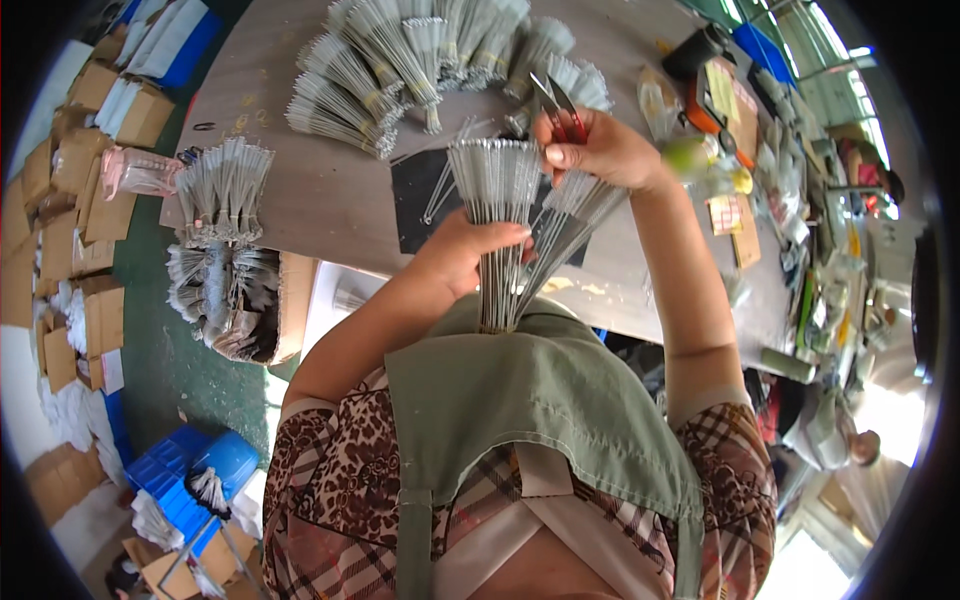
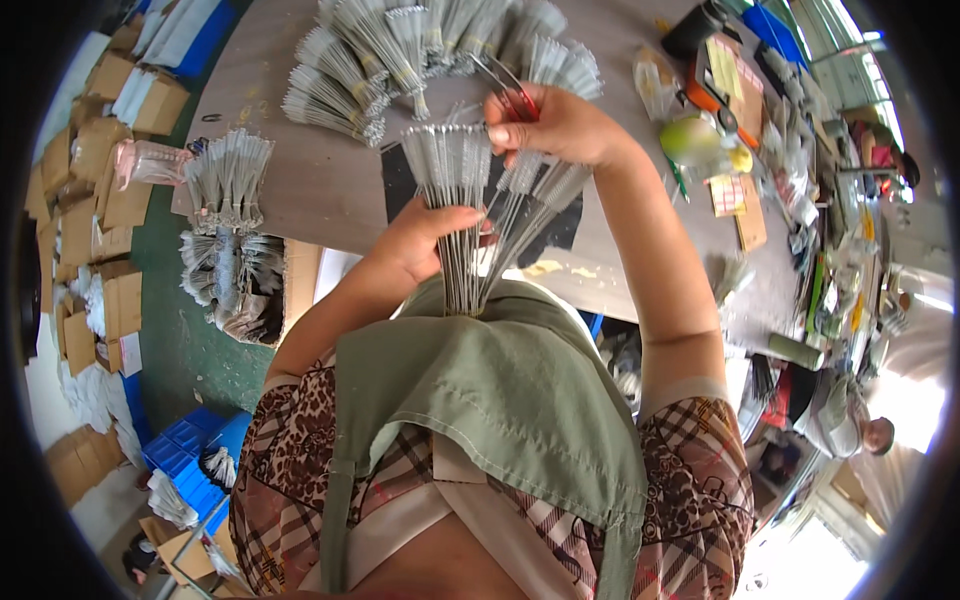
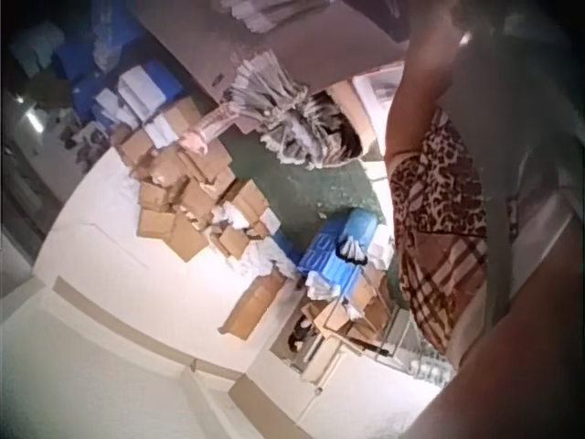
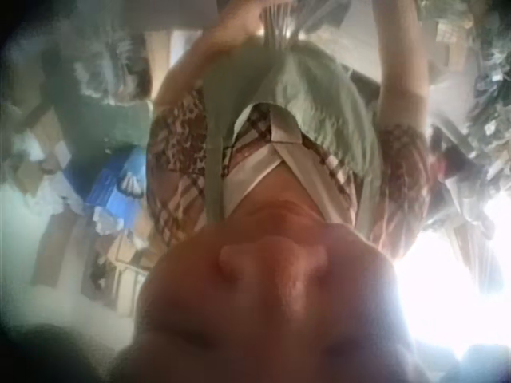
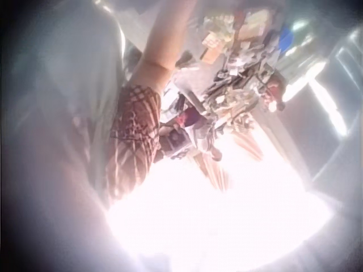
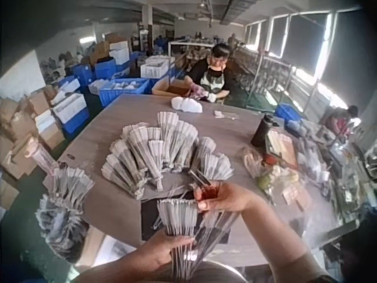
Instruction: The person trims the ends of bundled wire brushes using red-handled pliers. They hold each bundle, snip the protruding wire tips, and place the finished bundles on the table. The process is repeated for multiple bundles throughout the clip.
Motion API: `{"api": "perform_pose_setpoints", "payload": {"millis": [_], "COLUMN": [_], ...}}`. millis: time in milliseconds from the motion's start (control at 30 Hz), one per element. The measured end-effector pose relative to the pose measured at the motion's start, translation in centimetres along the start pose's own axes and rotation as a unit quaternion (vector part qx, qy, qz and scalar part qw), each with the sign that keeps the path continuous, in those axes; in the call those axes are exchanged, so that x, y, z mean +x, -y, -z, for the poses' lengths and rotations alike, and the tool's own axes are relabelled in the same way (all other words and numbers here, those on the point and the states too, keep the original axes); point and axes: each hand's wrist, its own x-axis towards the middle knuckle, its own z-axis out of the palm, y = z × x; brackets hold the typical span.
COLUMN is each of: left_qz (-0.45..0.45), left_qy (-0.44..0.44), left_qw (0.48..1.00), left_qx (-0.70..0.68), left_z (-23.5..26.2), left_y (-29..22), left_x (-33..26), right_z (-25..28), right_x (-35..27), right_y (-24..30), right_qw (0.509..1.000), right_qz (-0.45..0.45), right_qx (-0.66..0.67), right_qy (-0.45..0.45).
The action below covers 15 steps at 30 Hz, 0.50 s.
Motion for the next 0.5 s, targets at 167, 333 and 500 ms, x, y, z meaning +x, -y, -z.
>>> {"api": "perform_pose_setpoints", "payload": {"millis": [167,333,500], "left_qz": [0.001,0.006,-0.005], "left_qy": [0.014,0.017,0.009], "left_qw": [1.0,0.998,0.998], "left_qx": [0.026,0.055,0.069], "left_z": [-0.7,-0.7,-0.6], "left_y": [-0.2,-0.1,0.2], "left_x": [0.3,0.7,0.9], "right_z": [0.3,0.6,0.2], "right_x": [-1.0,-2.1,-2.7], "right_y": [-0.1,-0.8,-1.1], "right_qw": [0.999,0.998,0.998], "right_qz": [0.032,0.035,0.046], "right_qx": [-0.01,-0.029,-0.013], "right_qy": [-0.005,-0.034,-0.045]}}
